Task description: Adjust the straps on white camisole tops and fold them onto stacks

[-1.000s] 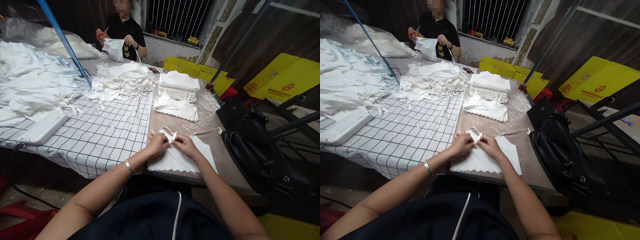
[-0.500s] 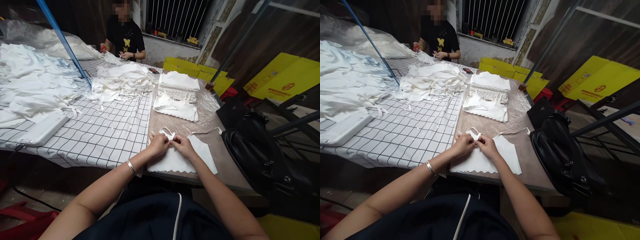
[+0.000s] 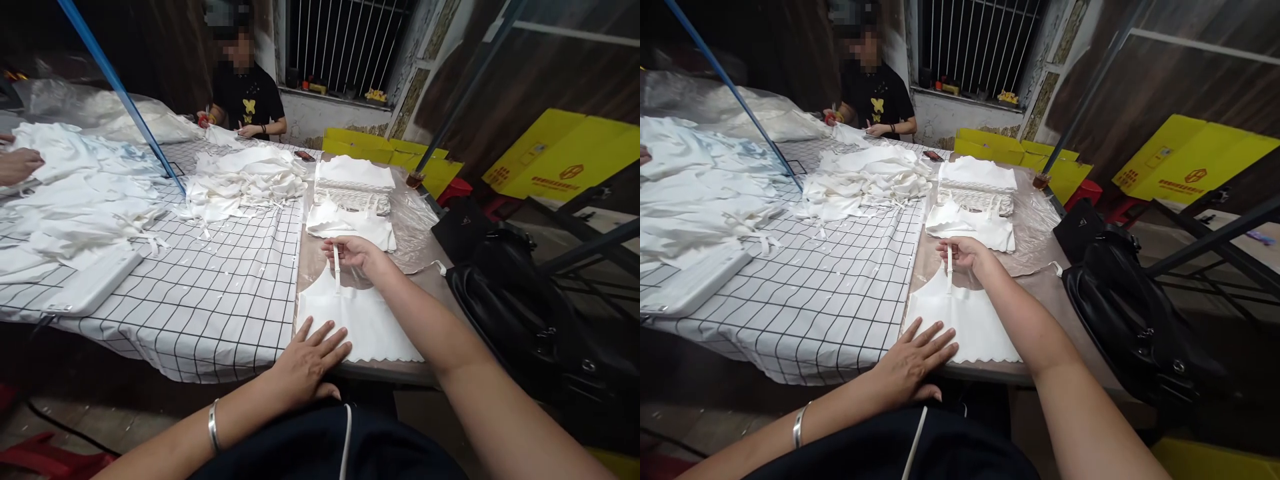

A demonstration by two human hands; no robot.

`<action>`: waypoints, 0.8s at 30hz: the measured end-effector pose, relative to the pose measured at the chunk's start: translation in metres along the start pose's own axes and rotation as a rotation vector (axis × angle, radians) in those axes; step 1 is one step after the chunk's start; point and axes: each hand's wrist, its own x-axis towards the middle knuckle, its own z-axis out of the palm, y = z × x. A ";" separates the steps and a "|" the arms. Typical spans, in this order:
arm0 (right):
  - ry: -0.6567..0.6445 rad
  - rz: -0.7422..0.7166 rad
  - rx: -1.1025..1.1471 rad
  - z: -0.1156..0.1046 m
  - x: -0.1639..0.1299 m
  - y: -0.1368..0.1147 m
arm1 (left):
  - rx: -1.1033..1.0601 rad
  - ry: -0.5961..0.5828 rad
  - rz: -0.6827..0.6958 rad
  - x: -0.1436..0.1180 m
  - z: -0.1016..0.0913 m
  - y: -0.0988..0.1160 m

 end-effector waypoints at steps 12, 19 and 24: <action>0.468 -0.349 -0.790 -0.001 0.002 -0.005 | 0.021 0.026 -0.005 -0.003 0.002 -0.004; 0.684 -0.635 -0.900 -0.083 -0.121 0.102 | 0.110 -0.033 -0.098 -0.033 -0.012 -0.016; 0.825 -0.727 -0.783 -0.086 -0.162 0.173 | -0.010 0.096 -0.137 0.003 -0.053 -0.022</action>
